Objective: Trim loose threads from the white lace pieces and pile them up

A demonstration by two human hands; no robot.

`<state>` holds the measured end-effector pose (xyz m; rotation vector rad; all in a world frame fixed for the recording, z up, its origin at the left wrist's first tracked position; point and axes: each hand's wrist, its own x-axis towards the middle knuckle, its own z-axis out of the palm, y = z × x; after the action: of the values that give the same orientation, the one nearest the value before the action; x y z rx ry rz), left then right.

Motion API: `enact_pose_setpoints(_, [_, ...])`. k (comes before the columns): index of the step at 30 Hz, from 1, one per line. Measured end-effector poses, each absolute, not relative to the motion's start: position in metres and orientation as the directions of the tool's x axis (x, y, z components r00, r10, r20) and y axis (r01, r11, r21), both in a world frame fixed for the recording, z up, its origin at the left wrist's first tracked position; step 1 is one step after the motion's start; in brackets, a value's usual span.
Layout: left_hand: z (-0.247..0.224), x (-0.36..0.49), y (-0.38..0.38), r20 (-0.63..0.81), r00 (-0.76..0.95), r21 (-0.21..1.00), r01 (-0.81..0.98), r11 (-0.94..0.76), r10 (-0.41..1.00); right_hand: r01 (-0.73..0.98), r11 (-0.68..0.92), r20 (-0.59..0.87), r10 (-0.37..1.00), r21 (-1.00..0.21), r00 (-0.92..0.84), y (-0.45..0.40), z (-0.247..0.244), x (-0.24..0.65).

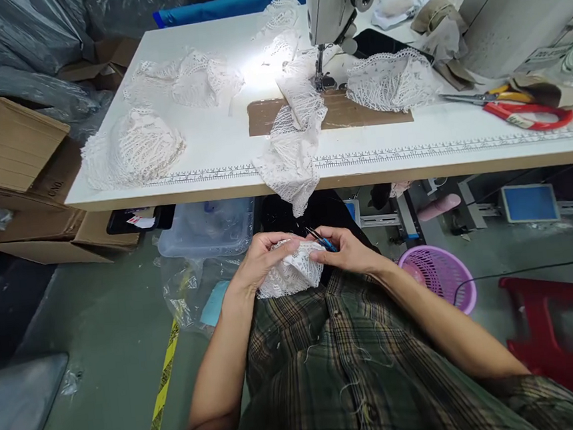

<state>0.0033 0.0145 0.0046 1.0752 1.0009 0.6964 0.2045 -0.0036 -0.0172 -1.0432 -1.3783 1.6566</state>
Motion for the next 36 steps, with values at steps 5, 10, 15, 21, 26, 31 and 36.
enact_pose_setpoints(5, [0.009, -0.002, 0.012, -0.317, 0.384, 0.948, 0.12, 0.294, 0.867, -0.086, -0.185, -0.144, 0.925, -0.979, -0.352, 0.001, -0.026, 0.201])
enact_pose_setpoints(10, [0.019, -0.022, 0.004, -0.244, 0.281, 0.866, 0.494, 0.078, 0.928, -0.146, -0.192, -0.133, 0.931, -0.97, -0.34, 0.002, -0.025, 0.204])
enact_pose_setpoints(15, [0.035, -0.037, -0.007, -0.329, 0.245, 0.632, 0.775, 0.02, 0.912, -0.1, -0.171, -0.131, 0.938, -0.98, -0.321, 0.0, -0.02, 0.206])
enact_pose_setpoints(21, [0.04, -0.045, -0.011, -0.319, 0.193, 0.523, 0.852, 0.003, 0.928, -0.045, -0.146, -0.125, 0.943, -0.988, -0.308, -0.001, -0.014, 0.214])
enact_pose_setpoints(26, [0.044, -0.043, -0.014, -0.228, 0.304, 0.781, 0.624, -0.012, 0.925, -0.087, -0.145, -0.127, 0.975, -0.986, -0.184, 0.001, -0.014, 0.226])
enact_pose_setpoints(31, [0.058, -0.029, -0.019, -0.211, 0.432, 0.938, 0.343, 0.056, 0.877, -0.132, -0.071, -0.062, 0.995, -0.989, -0.073, 0.009, -0.011, 0.229])
enact_pose_setpoints(36, [0.065, -0.009, -0.018, -0.251, 0.53, 0.965, 0.205, 0.165, 0.81, -0.155, -0.081, -0.06, 0.989, -0.985, -0.137, 0.01, 0.0, 0.204])
